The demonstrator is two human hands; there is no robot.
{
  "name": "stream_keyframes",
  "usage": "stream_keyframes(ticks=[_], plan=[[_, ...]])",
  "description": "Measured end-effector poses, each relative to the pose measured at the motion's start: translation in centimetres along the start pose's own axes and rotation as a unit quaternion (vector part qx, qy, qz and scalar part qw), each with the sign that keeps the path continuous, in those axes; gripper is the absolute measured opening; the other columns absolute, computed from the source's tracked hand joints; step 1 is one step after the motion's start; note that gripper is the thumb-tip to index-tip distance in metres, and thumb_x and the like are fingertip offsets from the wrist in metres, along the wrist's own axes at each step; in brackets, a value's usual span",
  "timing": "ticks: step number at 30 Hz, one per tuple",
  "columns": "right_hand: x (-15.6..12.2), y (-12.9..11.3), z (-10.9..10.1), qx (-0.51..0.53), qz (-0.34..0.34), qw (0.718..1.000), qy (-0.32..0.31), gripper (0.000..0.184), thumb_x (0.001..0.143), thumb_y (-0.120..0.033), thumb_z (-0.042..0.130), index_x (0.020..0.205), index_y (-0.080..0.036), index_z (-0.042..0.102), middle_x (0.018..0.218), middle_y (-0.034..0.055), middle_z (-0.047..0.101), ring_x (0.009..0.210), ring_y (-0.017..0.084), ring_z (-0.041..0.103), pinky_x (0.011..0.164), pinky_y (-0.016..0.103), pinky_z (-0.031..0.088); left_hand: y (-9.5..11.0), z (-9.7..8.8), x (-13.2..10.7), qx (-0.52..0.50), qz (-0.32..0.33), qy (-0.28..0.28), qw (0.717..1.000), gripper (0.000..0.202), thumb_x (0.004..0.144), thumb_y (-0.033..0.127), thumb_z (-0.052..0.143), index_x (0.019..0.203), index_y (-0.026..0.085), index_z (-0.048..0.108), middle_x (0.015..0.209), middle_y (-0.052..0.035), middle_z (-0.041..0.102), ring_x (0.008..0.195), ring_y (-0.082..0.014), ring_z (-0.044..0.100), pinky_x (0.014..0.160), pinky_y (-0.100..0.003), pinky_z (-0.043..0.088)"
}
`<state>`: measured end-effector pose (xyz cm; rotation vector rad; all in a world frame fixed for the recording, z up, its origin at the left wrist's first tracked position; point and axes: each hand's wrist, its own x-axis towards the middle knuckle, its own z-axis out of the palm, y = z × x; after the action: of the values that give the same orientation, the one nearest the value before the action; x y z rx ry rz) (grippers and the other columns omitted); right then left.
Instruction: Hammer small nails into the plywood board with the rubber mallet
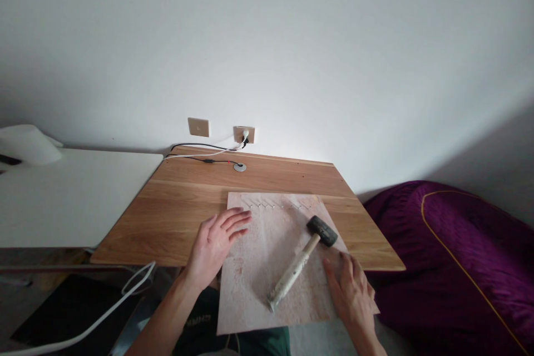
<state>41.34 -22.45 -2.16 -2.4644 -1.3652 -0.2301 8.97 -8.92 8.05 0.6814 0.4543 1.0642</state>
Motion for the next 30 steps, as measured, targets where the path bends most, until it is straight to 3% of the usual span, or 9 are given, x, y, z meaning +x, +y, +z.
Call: stream_keyframes(ticks=[6,13,17,23,27,30], plan=[[-1.3,-1.4,0.5,0.017,-0.039,0.999,0.008,0.058,0.103,-0.058,0.029,0.145,-0.02,0.04,0.143,0.0219,0.055,0.129,0.042,0.058,0.097,0.06,0.051,0.5,-1.8,0.6,0.014,0.05,0.093,0.994,0.039,0.091,0.049,0.063,0.109,0.016,0.074,0.115,-0.0121,0.072,0.115,-0.0291,0.062,0.094,-0.037,0.049],[-3.0,-2.4,1.8,0.026,-0.073,0.997,-0.017,0.063,0.102,-0.056,0.036,0.154,-0.02,0.033,0.151,0.0236,0.047,0.14,0.045,0.049,0.102,0.063,0.048,1.0,-3.7,1.2,0.077,0.056,0.119,0.988,0.032,0.087,0.042,0.065,0.105,0.017,0.073,0.113,-0.0122,0.072,0.11,-0.0285,0.065,0.091,-0.036,0.049],[-3.9,-3.0,2.2,0.055,-0.089,0.993,-0.059,0.067,0.1,-0.06,0.042,0.155,-0.023,0.033,0.154,0.0228,0.045,0.142,0.046,0.048,0.102,0.063,0.05,0.7,-5.1,1.9,0.14,0.086,0.162,0.973,0.03,0.082,0.042,0.071,0.099,0.017,0.072,0.108,-0.011,0.073,0.102,-0.0265,0.066,0.087,-0.034,0.048],[-4.4,-4.2,1.7,0.109,-0.104,0.988,-0.044,0.063,0.104,-0.056,0.037,0.156,-0.022,0.03,0.155,0.0221,0.044,0.142,0.042,0.049,0.108,0.061,0.048,0.6,-7.8,3.4,0.327,0.146,0.186,0.915,0.027,0.077,0.045,0.078,0.094,0.024,0.073,0.105,-0.0082,0.074,0.104,-0.0284,0.065,0.086,-0.033,0.047],[-2.4,-3.3,0.7,0.129,-0.12,0.984,-0.035,0.059,0.103,-0.056,0.039,0.152,-0.023,0.037,0.144,0.0188,0.056,0.137,0.04,0.054,0.109,0.063,0.046,1.4,-8.7,4.8,0.443,0.171,0.179,0.861,0.023,0.073,0.039,0.078,0.091,0.026,0.073,0.103,-0.008,0.074,0.1,-0.0291,0.063,0.086,-0.036,0.047],[0.0,-3.5,-0.9,0.171,-0.13,0.976,-0.026,0.053,0.103,-0.055,0.04,0.146,-0.024,0.044,0.137,0.0167,0.06,0.13,0.038,0.06,0.105,0.059,0.051,1.8,-8.9,5.9,0.503,0.181,0.152,0.831,0.024,0.072,0.036,0.075,0.094,0.026,0.072,0.102,-0.0072,0.074,0.095,-0.0283,0.062,0.094,-0.042,0.047]])
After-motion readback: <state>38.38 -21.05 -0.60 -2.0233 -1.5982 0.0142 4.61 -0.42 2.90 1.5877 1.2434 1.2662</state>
